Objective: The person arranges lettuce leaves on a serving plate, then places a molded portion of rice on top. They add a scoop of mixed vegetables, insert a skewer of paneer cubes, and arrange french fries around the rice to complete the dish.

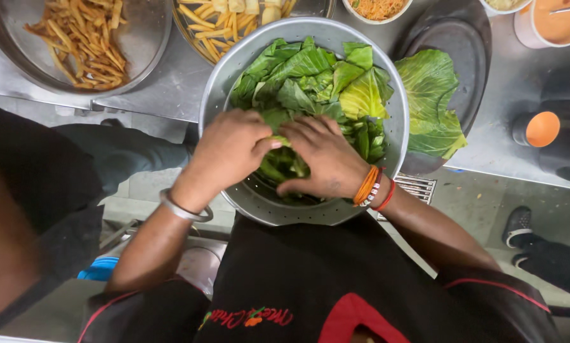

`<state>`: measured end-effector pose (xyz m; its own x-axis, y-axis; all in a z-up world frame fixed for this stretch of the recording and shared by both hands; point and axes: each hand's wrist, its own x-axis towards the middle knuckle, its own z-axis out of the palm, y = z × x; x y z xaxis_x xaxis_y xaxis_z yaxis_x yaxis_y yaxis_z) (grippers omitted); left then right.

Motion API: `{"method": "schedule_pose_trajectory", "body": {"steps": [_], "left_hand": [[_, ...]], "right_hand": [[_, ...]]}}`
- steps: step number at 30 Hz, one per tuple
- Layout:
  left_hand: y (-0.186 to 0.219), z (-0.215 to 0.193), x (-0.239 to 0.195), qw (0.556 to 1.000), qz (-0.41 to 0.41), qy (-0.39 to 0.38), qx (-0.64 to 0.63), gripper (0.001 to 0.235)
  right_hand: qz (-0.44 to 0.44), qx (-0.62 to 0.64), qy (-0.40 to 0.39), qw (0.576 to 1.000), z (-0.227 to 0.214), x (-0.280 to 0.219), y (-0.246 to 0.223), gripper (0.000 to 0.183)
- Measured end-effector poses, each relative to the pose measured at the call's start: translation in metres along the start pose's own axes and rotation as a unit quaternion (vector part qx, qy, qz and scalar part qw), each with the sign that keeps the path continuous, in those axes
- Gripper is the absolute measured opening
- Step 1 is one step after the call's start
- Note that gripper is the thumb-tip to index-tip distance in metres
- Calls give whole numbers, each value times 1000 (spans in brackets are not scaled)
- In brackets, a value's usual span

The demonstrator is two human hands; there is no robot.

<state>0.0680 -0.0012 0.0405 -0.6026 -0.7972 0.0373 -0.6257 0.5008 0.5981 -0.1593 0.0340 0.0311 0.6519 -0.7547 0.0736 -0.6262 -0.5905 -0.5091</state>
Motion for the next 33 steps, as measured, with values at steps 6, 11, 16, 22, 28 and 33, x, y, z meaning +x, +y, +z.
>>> {"method": "schedule_pose_trajectory", "body": {"steps": [6,11,16,22,28,33], "left_hand": [[21,-47,27,979,-34,109,-166,26],[19,-56,62,899,-16,6,-438,24],[12,-30,76,857,17,-86,-509,37],[6,-10,68,848,-94,-50,-519,34],[-1,-10,74,780,-114,-122,-604,50],[17,20,75,779,-82,-182,-594,70]], "right_hand": [[169,199,126,957,-44,-15,-6,19],[269,477,92,832,-91,-19,24,15],[246,672,85,694,-95,-17,60,22],[275,643,102,707,-73,-29,72,33],[255,672,136,682,-50,-40,72,13],[257,698,154,650,-46,-30,66,11]]}}
